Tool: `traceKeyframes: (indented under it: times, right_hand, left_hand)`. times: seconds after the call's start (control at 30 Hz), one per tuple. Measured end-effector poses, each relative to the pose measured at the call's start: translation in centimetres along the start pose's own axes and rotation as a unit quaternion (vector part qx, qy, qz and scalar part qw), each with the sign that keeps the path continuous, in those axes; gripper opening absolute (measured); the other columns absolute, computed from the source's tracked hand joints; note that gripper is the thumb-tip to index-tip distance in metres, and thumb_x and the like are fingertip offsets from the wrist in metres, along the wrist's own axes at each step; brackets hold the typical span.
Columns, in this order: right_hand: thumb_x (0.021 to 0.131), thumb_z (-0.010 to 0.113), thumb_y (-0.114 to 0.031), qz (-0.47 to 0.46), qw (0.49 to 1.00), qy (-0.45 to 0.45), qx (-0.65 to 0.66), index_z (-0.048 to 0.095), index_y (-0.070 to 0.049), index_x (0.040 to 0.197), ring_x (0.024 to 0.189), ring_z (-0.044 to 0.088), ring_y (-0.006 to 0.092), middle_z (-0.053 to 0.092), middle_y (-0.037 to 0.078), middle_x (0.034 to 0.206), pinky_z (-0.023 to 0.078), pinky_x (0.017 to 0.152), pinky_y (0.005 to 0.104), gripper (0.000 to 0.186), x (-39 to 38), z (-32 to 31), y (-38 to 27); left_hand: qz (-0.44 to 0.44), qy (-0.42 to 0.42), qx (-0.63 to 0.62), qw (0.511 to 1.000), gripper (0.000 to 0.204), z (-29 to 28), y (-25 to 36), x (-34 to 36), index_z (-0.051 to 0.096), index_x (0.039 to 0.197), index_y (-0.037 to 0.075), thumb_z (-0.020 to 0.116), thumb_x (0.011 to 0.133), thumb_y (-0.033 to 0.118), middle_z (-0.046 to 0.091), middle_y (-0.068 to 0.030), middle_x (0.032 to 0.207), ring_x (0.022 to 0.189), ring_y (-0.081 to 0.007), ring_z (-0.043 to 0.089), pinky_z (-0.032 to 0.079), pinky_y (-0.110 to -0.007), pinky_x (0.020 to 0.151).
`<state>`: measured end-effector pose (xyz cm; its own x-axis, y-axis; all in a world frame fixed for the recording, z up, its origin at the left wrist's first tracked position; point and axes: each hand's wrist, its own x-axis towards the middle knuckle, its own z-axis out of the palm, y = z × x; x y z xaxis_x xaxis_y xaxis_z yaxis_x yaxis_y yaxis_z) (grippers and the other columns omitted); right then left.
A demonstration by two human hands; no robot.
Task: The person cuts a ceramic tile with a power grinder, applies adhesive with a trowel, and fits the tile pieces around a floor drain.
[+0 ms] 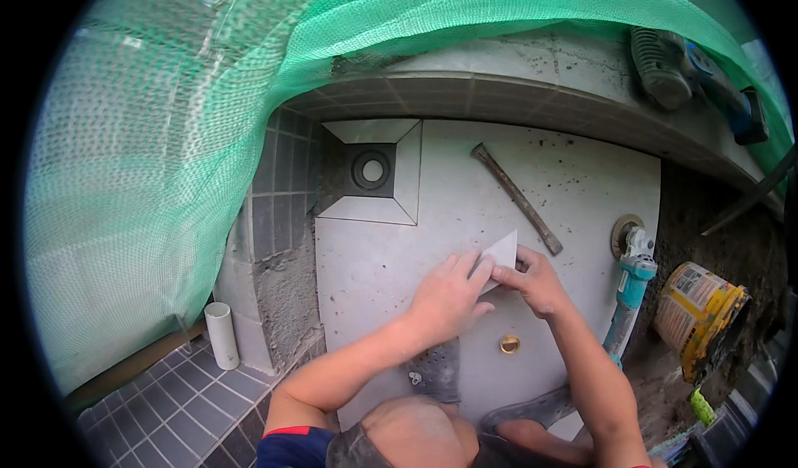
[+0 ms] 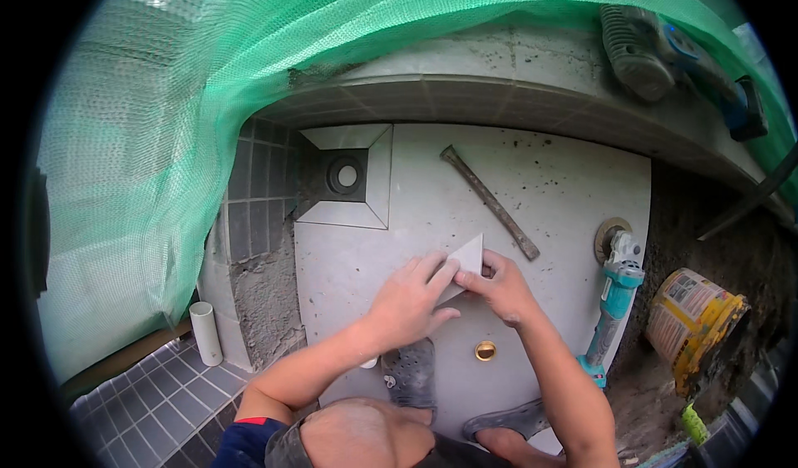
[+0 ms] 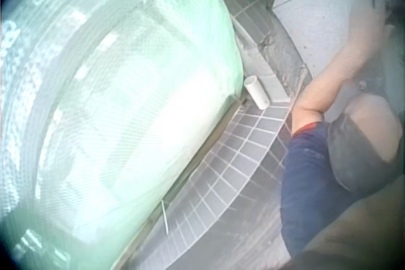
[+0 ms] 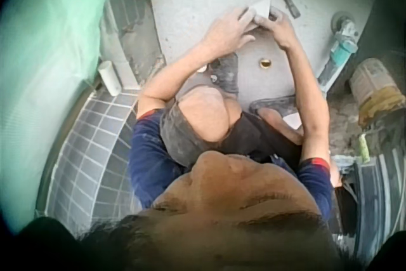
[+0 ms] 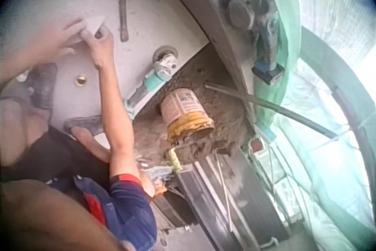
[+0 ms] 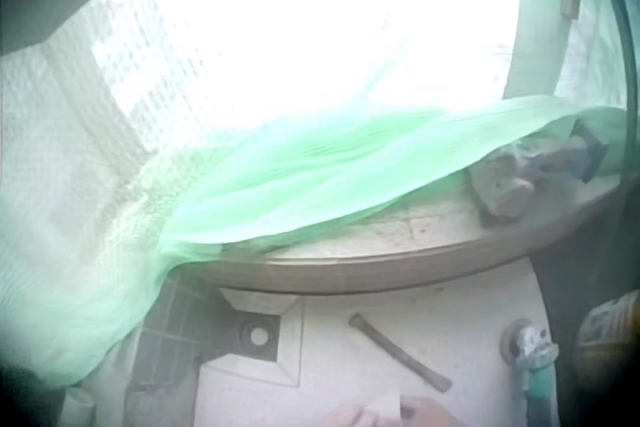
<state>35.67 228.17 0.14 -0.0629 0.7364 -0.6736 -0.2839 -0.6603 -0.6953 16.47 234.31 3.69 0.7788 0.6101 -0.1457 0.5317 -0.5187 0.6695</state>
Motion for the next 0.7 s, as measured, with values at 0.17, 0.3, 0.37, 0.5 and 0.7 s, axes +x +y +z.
traceKeyframes:
  times: [0.17, 0.3, 0.37, 0.5, 0.7]
  right_hand:
    - [0.094, 0.071, -0.025, 0.005, 0.997, 0.003, 0.076, 0.062, 0.005, 0.121, 0.096, 0.065, 0.0170, 0.068, 0.011, 0.108, 0.054, 0.081, 0.0297, 0.041, -0.1, 1.8, -1.1]
    - [0.097, 0.067, -0.028, -0.012, 0.996, -0.022, 0.081, 0.060, 0.004, 0.124, 0.099, 0.065, 0.0183, 0.067, 0.013, 0.110, 0.054, 0.083, 0.0303, 0.043, -0.1, 2.3, -1.0]
    - [0.098, 0.064, -0.030, -0.012, 0.999, -0.011, 0.046, 0.060, 0.004, 0.124, 0.099, 0.065, 0.0186, 0.067, 0.013, 0.111, 0.054, 0.083, 0.0304, 0.043, -0.3, 2.1, -1.1]
    - [0.099, 0.063, -0.029, 0.018, 0.999, 0.008, 0.025, 0.061, 0.003, 0.120, 0.094, 0.066, 0.0171, 0.069, 0.012, 0.107, 0.054, 0.082, 0.0300, 0.038, -0.1, 0.0, 3.2]
    - [0.100, 0.061, -0.024, 0.028, 0.999, 0.004, 0.040, 0.062, 0.002, 0.116, 0.085, 0.067, 0.0158, 0.070, 0.012, 0.099, 0.055, 0.076, 0.0283, 0.031, -0.4, -1.9, 7.0]
  left_hand:
    - [-0.068, 0.072, 0.022, 0.995, 0.059, -0.2, 0.6, -0.6, 0.055, 0.130, 0.002, 0.077, 0.078, 0.017, 0.056, -0.0220, 0.126, 0.114, -0.0417, 0.055, 0.049, -0.046, 0.093]
    - [-0.140, 0.168, 0.019, 0.976, 0.053, -1.0, -2.7, -1.6, 0.057, 0.128, 0.000, 0.075, 0.080, 0.016, 0.061, -0.0238, 0.119, 0.110, -0.0420, 0.057, 0.049, -0.046, 0.093]
    - [-0.205, 0.219, 0.086, 0.950, 0.051, -2.7, -6.3, -1.5, 0.059, 0.125, -0.001, 0.074, 0.081, 0.018, 0.063, -0.0243, 0.117, 0.110, -0.0422, 0.057, 0.047, -0.046, 0.095]
    - [-0.243, 0.291, 0.216, 0.900, 0.050, -7.2, -14.0, 0.0, 0.057, 0.127, -0.004, 0.071, 0.084, 0.019, 0.061, -0.0268, 0.120, 0.110, -0.0438, 0.056, 0.045, -0.049, 0.097]
    - [-0.270, 0.264, 0.300, 0.876, 0.045, -7.4, -17.8, 2.9, 0.054, 0.124, -0.003, 0.070, 0.085, 0.013, 0.052, -0.0286, 0.117, 0.105, -0.0457, 0.055, 0.049, -0.049, 0.090]
